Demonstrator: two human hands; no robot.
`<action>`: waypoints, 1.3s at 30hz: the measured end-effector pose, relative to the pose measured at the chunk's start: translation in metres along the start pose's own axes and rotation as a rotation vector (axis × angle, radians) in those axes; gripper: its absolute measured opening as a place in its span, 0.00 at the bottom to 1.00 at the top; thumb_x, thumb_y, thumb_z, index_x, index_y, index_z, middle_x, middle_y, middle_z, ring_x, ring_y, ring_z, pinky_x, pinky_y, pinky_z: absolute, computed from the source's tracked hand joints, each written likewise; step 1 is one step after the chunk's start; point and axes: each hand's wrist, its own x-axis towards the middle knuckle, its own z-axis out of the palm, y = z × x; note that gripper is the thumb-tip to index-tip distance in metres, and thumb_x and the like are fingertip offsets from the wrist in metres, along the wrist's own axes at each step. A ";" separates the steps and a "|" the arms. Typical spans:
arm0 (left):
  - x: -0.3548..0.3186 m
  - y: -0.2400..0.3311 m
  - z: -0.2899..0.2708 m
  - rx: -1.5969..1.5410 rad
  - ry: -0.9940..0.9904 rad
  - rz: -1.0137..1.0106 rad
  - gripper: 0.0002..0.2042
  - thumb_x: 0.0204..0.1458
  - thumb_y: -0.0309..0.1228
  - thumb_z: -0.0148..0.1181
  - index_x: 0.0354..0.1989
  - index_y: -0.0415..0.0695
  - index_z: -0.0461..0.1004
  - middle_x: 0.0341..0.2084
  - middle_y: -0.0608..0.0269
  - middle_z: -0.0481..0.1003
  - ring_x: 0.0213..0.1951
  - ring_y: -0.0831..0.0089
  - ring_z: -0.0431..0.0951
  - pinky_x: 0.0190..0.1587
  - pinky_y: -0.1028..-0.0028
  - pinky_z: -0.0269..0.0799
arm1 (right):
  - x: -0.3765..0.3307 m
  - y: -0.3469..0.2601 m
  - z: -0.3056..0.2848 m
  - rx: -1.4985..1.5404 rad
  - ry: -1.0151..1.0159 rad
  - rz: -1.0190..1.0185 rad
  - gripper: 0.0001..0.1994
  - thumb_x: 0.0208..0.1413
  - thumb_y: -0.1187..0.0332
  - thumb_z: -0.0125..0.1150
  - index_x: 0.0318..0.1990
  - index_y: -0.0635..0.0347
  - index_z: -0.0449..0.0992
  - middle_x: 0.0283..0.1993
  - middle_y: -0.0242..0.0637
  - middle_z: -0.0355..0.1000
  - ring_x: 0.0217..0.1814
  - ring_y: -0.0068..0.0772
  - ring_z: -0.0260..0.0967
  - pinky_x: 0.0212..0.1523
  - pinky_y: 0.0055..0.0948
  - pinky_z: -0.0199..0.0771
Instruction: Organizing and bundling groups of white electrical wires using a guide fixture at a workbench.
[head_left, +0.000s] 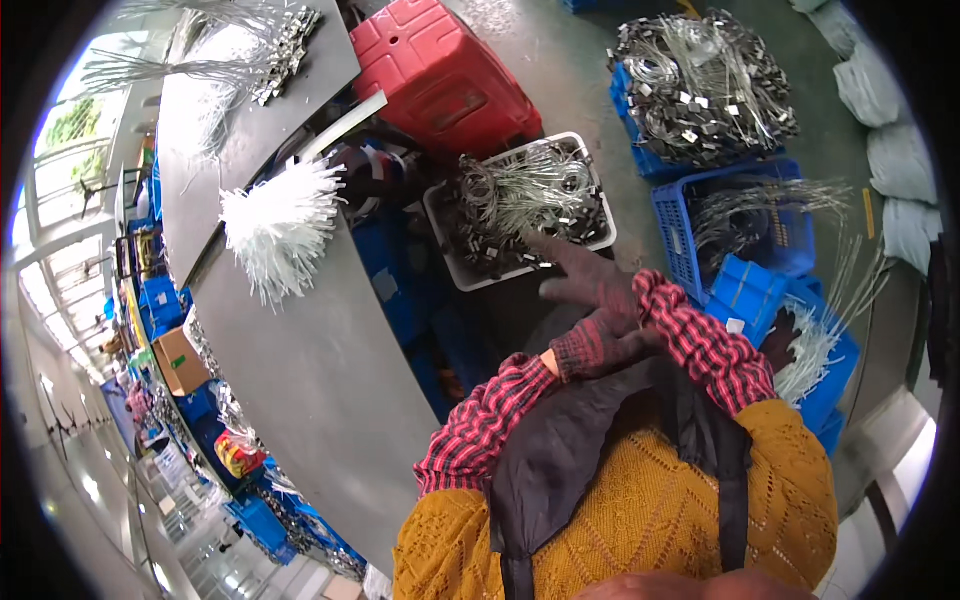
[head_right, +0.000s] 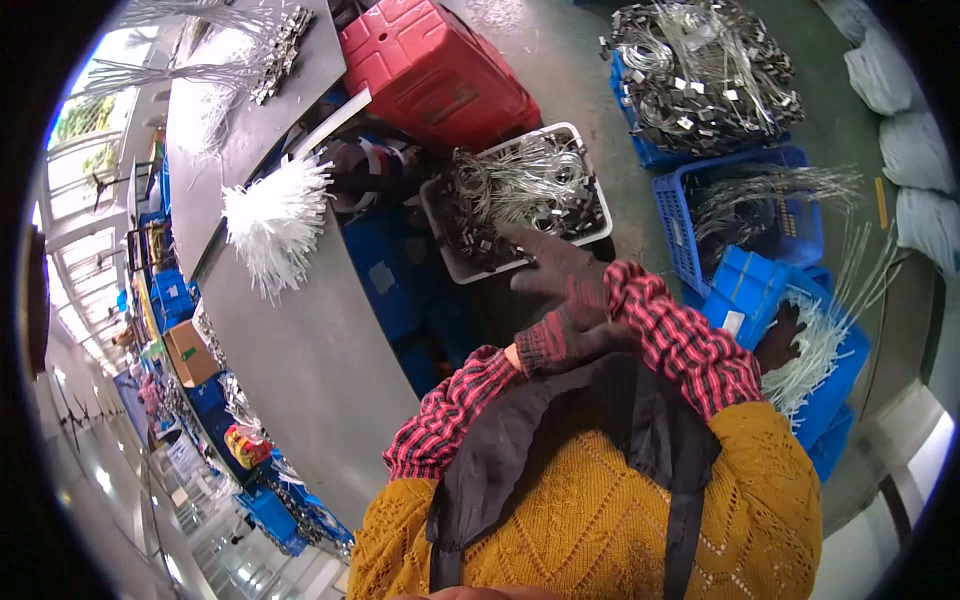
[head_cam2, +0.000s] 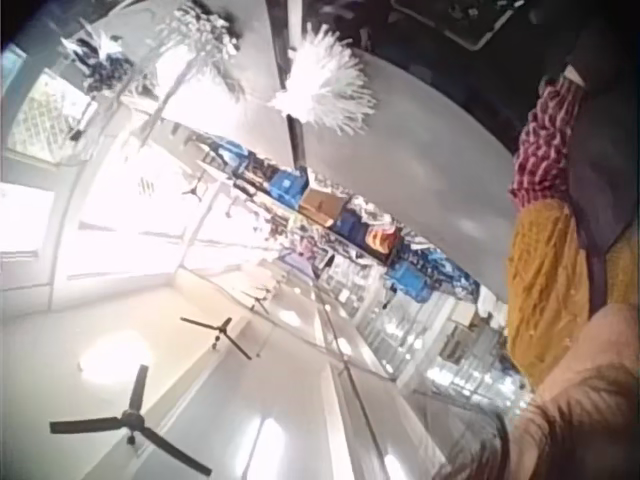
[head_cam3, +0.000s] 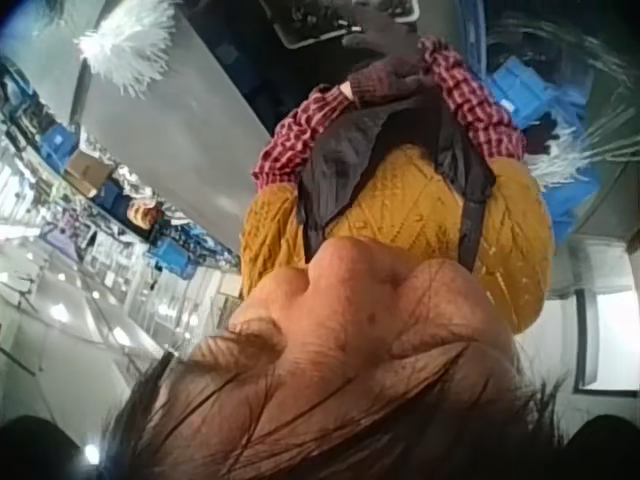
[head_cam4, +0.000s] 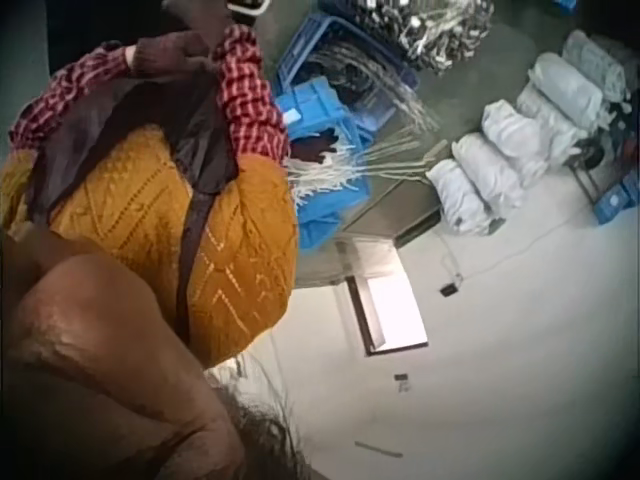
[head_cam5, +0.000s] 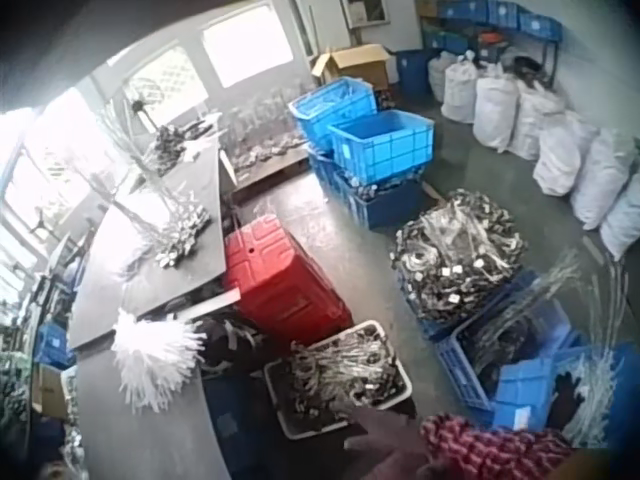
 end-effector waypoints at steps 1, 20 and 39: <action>0.002 0.000 -0.008 -0.008 0.013 -0.005 0.20 0.63 0.47 0.54 0.43 0.41 0.80 0.34 0.49 0.81 0.40 0.63 0.81 0.45 0.63 0.73 | 0.007 0.020 -0.001 0.008 -0.014 0.001 0.31 0.54 0.70 0.63 0.66 0.65 0.62 0.53 0.44 0.74 0.50 0.41 0.73 0.58 0.37 0.73; -0.019 -0.376 -0.139 -0.207 1.157 -0.567 0.16 0.57 0.43 0.58 0.43 0.42 0.77 0.36 0.53 0.78 0.38 0.60 0.80 0.44 0.63 0.75 | 0.237 0.283 0.060 -0.857 -0.443 0.628 0.36 0.45 0.58 0.68 0.63 0.61 0.66 0.62 0.55 0.66 0.64 0.56 0.64 0.64 0.46 0.65; 0.055 -0.490 -0.301 -0.417 1.168 -0.234 0.20 0.60 0.35 0.56 0.59 0.40 0.69 0.56 0.54 0.73 0.56 0.58 0.74 0.58 0.63 0.69 | 0.294 0.438 0.128 -1.029 -0.270 0.041 0.13 0.46 0.60 0.60 0.37 0.56 0.81 0.36 0.46 0.78 0.39 0.50 0.77 0.40 0.47 0.78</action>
